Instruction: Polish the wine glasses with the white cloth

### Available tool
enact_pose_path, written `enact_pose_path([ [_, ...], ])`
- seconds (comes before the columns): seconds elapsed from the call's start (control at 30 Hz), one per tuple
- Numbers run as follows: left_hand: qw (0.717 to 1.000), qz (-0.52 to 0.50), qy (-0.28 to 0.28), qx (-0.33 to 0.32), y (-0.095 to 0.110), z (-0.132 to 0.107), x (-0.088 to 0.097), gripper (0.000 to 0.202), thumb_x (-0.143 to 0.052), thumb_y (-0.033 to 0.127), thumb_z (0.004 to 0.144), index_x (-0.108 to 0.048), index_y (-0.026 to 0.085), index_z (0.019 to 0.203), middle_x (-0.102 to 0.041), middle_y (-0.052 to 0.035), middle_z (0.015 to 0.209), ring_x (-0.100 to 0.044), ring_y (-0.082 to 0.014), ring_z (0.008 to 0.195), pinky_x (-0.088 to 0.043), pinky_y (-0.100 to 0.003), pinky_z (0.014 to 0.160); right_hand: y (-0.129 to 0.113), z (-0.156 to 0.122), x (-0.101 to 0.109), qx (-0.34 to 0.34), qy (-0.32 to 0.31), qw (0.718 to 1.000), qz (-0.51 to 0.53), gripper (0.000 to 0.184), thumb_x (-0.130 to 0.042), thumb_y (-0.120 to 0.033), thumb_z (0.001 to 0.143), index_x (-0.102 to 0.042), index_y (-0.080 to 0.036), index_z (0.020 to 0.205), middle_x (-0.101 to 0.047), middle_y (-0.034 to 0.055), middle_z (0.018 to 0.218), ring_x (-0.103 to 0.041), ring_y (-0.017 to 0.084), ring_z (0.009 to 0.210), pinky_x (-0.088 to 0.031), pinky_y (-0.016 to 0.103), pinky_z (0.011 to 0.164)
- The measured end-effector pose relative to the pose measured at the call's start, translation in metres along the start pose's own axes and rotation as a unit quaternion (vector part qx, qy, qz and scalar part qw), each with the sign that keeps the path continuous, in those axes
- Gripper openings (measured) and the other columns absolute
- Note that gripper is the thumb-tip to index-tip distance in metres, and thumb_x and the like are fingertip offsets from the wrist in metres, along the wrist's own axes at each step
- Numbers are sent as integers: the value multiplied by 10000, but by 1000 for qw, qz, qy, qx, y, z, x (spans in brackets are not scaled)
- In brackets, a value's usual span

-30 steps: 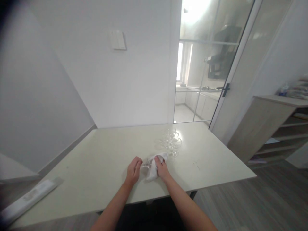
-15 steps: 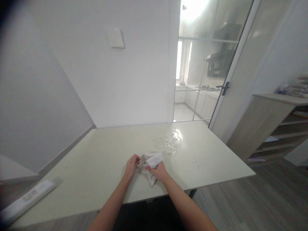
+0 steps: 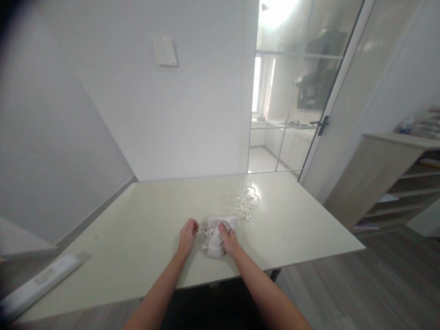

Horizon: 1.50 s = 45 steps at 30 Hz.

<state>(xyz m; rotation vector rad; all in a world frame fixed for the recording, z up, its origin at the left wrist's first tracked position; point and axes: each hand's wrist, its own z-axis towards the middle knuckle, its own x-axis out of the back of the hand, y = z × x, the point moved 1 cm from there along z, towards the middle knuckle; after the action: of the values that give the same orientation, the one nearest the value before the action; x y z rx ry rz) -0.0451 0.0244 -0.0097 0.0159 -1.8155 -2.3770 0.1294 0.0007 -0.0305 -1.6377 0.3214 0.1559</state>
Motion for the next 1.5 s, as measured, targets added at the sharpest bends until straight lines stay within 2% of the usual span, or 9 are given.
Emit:
enact_pose_path([
  [0.17,998,-25,31,53,2,3,1,395,-391,513,871,-483,200,648,-429,29,569,-399,-118,504,-295,-216,443,14,7,0,-1,-10,995,102,486,-654,-609,635,-667,-177,857,-708,47,789,-645,238,821,-500,356,826],
  [0.3,997,-27,45,55,2,3,2,379,-391,500,875,-486,200,663,-440,25,584,-418,-121,522,-301,-211,441,18,7,5,23,22,999,40,461,-691,-606,609,-677,-196,818,-720,60,857,-644,253,906,-477,389,909],
  [0.47,997,-6,53,49,1,4,2,389,-388,511,880,-487,202,665,-461,17,593,-432,-131,534,-316,-226,454,14,0,5,69,-24,996,-49,552,-640,-653,687,-683,-194,991,-702,99,1080,-602,287,1089,-413,453,1024],
  [0.67,998,57,36,6,1,4,1,411,-371,507,893,-475,210,627,-466,11,585,-439,-150,566,-342,-256,516,11,-3,-1,164,-42,963,-207,479,-670,-487,748,-625,-198,1127,-677,111,1111,-604,268,1050,-425,439,1010],
  [0.83,997,79,6,-7,3,3,0,419,-349,483,913,-483,210,624,-451,18,572,-426,-152,565,-339,-261,537,6,-6,-2,209,-39,954,-211,646,-702,-388,729,-504,-187,1311,-586,131,1292,-539,272,1196,-366,449,1078],
  [0.93,997,81,-1,-12,4,2,0,423,-353,474,915,-493,205,620,-446,20,564,-425,-148,561,-333,-256,533,-1,-8,-4,243,-81,943,-211,665,-728,-333,699,-517,-217,1318,-557,106,1344,-499,272,1254,-304,455,1125],
  [1.17,998,61,-20,-21,-2,4,2,449,-359,513,908,-504,203,619,-457,13,581,-419,-148,565,-337,-260,537,-2,-6,-2,186,-62,962,-191,642,-808,-384,598,-610,-242,1193,-656,83,1191,-592,296,1122,-411,456,1028],
  [1.4,1000,9,-30,3,-2,1,4,472,-380,586,877,-493,202,628,-443,5,597,-379,-138,538,-301,-254,483,-13,-11,-5,167,-130,962,-173,489,-798,-396,623,-668,-198,1051,-714,62,1006,-644,246,926,-492,387,887],
  [1.5,999,-4,-40,-1,0,0,4,469,-387,589,872,-483,198,631,-434,8,606,-361,-128,526,-291,-249,476,-16,-12,-7,148,-127,969,-151,458,-805,-394,610,-680,-188,1000,-721,58,956,-650,239,884,-507,369,842],
])
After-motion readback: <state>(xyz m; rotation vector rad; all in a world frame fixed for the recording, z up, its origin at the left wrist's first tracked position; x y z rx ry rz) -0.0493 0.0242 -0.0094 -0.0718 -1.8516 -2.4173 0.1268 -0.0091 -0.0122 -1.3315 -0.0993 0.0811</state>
